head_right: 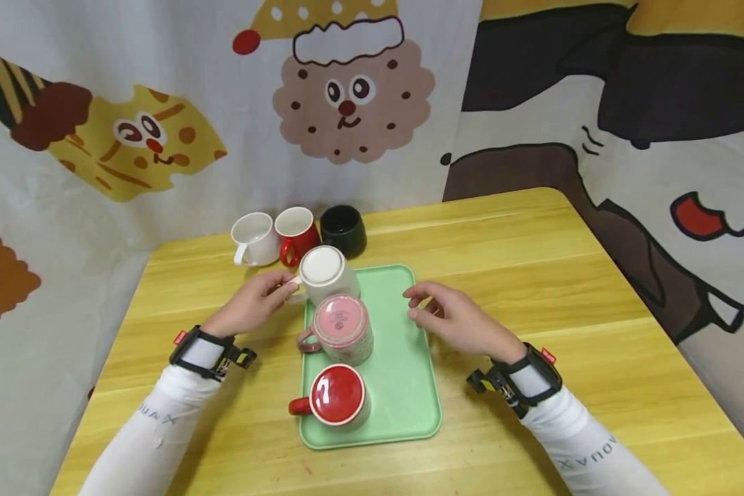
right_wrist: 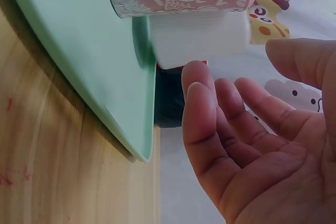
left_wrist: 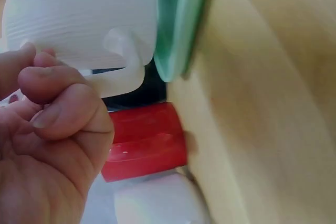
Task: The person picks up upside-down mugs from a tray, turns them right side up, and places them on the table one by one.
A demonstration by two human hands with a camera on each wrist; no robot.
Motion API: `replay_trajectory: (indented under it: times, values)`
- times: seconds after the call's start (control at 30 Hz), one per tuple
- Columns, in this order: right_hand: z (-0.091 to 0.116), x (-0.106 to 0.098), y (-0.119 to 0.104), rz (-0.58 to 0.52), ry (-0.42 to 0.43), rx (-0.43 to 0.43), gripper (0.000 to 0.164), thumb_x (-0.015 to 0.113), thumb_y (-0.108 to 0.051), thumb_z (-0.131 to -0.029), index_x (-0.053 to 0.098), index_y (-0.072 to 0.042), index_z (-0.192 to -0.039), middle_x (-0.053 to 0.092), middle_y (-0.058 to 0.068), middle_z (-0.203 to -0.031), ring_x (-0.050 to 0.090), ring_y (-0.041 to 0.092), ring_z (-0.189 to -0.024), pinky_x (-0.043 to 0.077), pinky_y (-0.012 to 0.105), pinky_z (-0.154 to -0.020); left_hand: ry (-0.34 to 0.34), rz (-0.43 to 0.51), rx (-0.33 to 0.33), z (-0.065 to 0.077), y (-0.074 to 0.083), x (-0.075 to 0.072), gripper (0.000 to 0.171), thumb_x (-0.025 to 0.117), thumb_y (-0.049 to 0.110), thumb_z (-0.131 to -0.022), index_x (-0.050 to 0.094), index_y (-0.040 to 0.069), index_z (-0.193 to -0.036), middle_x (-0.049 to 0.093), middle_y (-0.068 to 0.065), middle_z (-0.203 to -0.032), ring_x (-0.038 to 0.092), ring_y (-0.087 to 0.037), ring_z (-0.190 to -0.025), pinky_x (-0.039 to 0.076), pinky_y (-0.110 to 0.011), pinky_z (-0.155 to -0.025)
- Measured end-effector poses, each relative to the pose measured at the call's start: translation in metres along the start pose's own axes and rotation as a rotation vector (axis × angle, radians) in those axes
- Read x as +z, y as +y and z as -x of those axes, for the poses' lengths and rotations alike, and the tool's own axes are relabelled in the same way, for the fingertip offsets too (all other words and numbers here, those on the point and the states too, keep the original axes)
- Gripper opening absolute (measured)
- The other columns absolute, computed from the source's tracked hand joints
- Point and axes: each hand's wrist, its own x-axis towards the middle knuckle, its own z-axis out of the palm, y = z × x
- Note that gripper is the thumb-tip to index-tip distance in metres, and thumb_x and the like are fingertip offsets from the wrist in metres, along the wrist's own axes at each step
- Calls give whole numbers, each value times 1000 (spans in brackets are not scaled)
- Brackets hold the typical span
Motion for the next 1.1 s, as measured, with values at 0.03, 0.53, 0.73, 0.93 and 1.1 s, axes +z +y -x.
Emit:
replay_trajectory:
  times: [0.03,0.53,0.73,0.93,1.1]
  values:
    - [0,0,0,0,4,-2,26,65,-20,-109,65,-12,-134,65,5,-117,68,23,-95,58,31,-79,11,16,4,0,2,-1,22,59,24,-112,69,4,-109,53,-2,-80,52,-21,-73,42,-33,-66]
    - [-13,0,-32,-76,74,-79,30,65,-14,-108,63,-12,-138,69,6,-115,72,22,-90,61,38,-78,239,424,159,-3,50,4,18,53,8,-112,63,-7,-112,50,-10,-74,47,-16,-64,38,-24,-54]
    - [-24,10,-53,-156,55,-129,32,64,-10,-107,63,-7,-139,68,10,-120,72,24,-90,61,39,-77,268,619,219,-8,73,18,17,47,4,-113,57,-9,-108,49,-8,-79,45,-13,-63,39,-22,-56]
    - [-36,22,-65,-247,80,-123,38,64,-15,-108,60,-4,-144,68,10,-131,73,35,-94,61,38,-78,275,766,268,-9,91,34,21,41,9,-115,50,-8,-104,49,-6,-87,46,-14,-65,39,-22,-59]
    - [-45,34,-74,-368,114,-112,39,61,-16,-110,58,-1,-146,66,14,-137,74,37,-93,61,36,-76,306,826,323,-8,102,45,23,40,8,-115,47,-11,-103,49,-6,-88,45,-15,-64,37,-23,-58]
